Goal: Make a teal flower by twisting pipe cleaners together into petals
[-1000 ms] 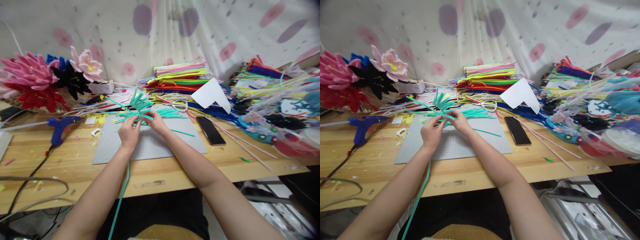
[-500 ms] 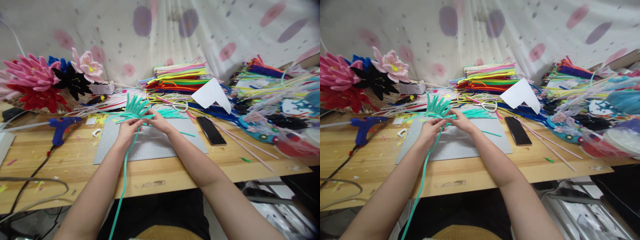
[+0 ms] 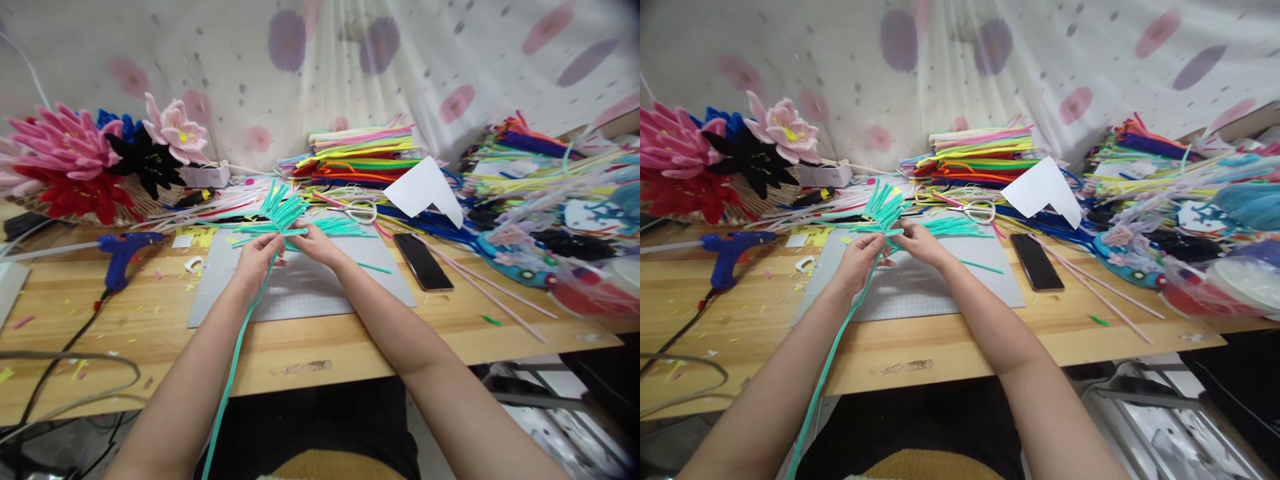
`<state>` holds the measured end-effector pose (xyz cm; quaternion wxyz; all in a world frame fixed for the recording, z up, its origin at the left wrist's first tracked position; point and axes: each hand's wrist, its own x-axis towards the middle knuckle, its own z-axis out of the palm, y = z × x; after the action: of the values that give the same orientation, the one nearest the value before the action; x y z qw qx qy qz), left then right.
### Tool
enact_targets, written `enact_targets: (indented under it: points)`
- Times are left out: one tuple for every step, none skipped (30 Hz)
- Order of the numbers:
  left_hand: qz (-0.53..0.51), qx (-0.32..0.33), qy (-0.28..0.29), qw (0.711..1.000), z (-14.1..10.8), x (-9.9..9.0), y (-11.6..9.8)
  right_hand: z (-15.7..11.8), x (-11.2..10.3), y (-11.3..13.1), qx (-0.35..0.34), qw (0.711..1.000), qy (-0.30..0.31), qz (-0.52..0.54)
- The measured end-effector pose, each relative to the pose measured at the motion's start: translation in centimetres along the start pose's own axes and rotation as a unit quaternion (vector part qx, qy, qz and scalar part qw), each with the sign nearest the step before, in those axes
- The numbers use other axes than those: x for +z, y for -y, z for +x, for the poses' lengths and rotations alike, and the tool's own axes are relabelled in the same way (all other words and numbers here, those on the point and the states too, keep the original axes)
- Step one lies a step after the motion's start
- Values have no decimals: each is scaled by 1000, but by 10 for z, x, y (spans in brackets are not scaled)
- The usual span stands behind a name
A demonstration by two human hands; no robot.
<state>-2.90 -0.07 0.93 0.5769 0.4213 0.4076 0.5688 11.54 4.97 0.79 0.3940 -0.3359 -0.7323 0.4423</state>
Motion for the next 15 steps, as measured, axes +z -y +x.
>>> enact_targets:
  points:
    - [11,4,-5,1000,1,-1,1,0,1,0,2,1000,-5,-26]
    - [19,8,-14,1000,2,-1,2,-1,1,0,5,999,-7,-50]
    - [25,13,-26,999,2,-1,3,-1,1,1,6,997,-10,-72]
    - [28,19,-39,999,3,0,3,-2,1,2,3,996,-12,-94]
    - [29,27,-55,998,3,0,2,-2,0,3,-3,993,-11,-115]
    - [28,35,-74,996,3,1,2,-2,-1,5,-12,991,-10,-135]
    - [26,42,-94,994,3,1,1,-2,-3,7,-24,988,-9,-154]
    - [24,46,-113,992,3,1,0,-2,-5,8,-38,984,-9,-172]
    - [22,47,-130,990,3,1,0,-1,-7,10,-52,981,-7,-189]
    - [21,47,-145,988,4,0,0,-1,-9,12,-64,976,-4,-206]
    - [21,46,-157,986,5,0,1,-1,-12,14,-75,973,2,-220]
    - [21,47,-166,985,6,-2,2,-1,-13,15,-82,970,9,-230]
    - [21,50,-173,983,7,-3,4,-2,-15,16,-83,968,18,-236]
    - [20,56,-182,982,9,-4,6,-2,-16,16,-78,968,24,-238]
    - [20,61,-189,980,11,-6,8,-3,-16,17,-67,968,28,-239]
